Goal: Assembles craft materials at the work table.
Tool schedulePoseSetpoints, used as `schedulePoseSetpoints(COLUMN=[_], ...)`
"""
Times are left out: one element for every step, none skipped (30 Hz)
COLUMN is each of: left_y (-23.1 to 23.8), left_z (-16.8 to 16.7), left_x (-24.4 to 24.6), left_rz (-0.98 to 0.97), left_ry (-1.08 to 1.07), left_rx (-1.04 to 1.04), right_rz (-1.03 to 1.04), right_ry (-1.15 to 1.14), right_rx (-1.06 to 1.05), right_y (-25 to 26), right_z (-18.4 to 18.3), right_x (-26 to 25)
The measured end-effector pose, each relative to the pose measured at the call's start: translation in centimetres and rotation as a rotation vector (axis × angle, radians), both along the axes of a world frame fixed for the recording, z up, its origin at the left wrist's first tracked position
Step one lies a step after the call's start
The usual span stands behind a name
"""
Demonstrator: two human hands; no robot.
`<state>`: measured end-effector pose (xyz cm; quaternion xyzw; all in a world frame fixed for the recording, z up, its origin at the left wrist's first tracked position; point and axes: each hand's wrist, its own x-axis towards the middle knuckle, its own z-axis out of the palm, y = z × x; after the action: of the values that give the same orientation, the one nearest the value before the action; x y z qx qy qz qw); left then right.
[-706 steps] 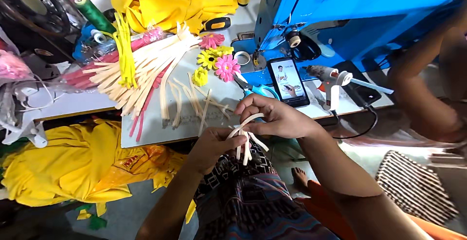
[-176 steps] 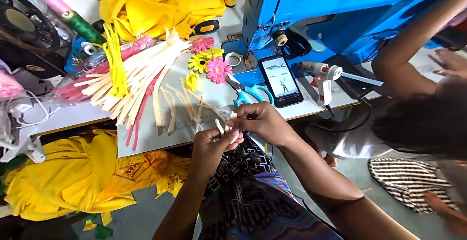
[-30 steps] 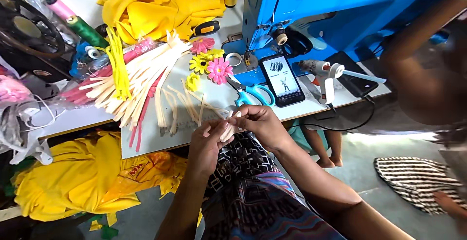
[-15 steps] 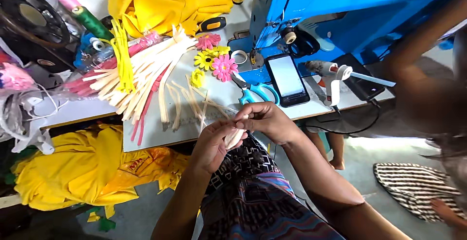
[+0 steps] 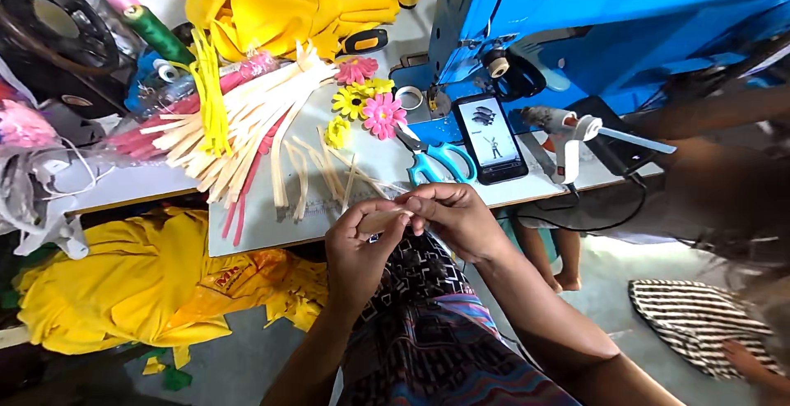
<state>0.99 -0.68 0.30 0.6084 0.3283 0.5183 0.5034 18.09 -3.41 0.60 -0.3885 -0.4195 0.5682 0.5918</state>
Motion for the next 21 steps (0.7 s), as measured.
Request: schedulePoseSetpoints(left_y=[0.1,0.3,0.4,0.4,0.5,0.5,0.4,0.4,0.4,0.4,0.4,0.4,0.4,0.4,0.5,0.5,0.6,0.6,0.6,0.6,0.6], left_z=[0.1,0.2,0.3,0.3,0.4,0.4,0.5,0.5,0.5,0.5,0.5,0.5,0.6,0.6,0.6,0.7,0.7,0.7,0.7,0.7,0.7], left_x=[-0.2,-0.4,-0.6,-0.6,-0.6,-0.6,-0.6,-0.6,-0.6,-0.6,-0.6,-0.6,-0.7,-0.8,-0.9,-1.0,-1.1,-1.1,-1.1,-1.1,-1.0], left_rz=[-0.025,-0.048,-0.069,-0.084,-0.092,-0.092,-0.086,-0.074,-0.065,-0.059,-0.056,-0.058,-0.064,-0.073,-0.078,-0.077,-0.075,-0.072,-0.068,-0.064,-0.060], left_ry=[-0.012,-0.021,-0.031,-0.041,-0.046,-0.039,-0.022,0.004,0.025,0.039,0.048,0.050,0.044,0.035,0.026,0.023,0.023,0.024,0.023,0.019,0.017], left_rx=[-0.043,-0.074,-0.091,-0.099,-0.097,-0.079,-0.047,-0.004,0.040,0.077,0.098,0.107,0.104,0.093,0.081,0.070,0.058,0.047,0.038,0.030,0.027], right_rz=[0.037,0.067,0.087,0.098,0.102,0.100,0.090,0.081,0.073,0.071,0.073,0.079,0.084,0.081,0.070,0.053,0.032,0.011,-0.011,-0.031,-0.049], right_ry=[-0.009,-0.017,-0.024,-0.027,-0.030,-0.033,-0.038,-0.046,-0.051,-0.051,-0.049,-0.050,-0.058,-0.067,-0.074,-0.088,-0.111,-0.149,-0.199,-0.261,-0.329], right_rx=[-0.002,-0.006,-0.008,-0.006,0.001,0.008,0.013,0.013,0.013,0.011,0.008,0.008,0.007,0.011,0.026,0.046,0.068,0.094,0.120,0.144,0.164], right_y=[-0.1,-0.1,-0.1,-0.1,-0.1,-0.1,-0.2,-0.2,-0.3,-0.3,-0.3,-0.4,-0.4,-0.4,-0.3,-0.3,-0.4,-0.5,-0.6,-0.7,-0.9], right_z=[0.2,0.4,0.6,0.7,0.8,0.8,0.8,0.8,0.8,0.8,0.9,0.9,1.0,1.1,1.2,1.2,1.3,1.3,1.3,1.3,1.3], right_x=[0.3,0.6,0.9,1.0,1.1,1.2,1.1,1.1,1.0,1.0,1.0,1.2,1.4,1.7,2.1,2.4,2.7,2.9,3.0,3.0,2.9])
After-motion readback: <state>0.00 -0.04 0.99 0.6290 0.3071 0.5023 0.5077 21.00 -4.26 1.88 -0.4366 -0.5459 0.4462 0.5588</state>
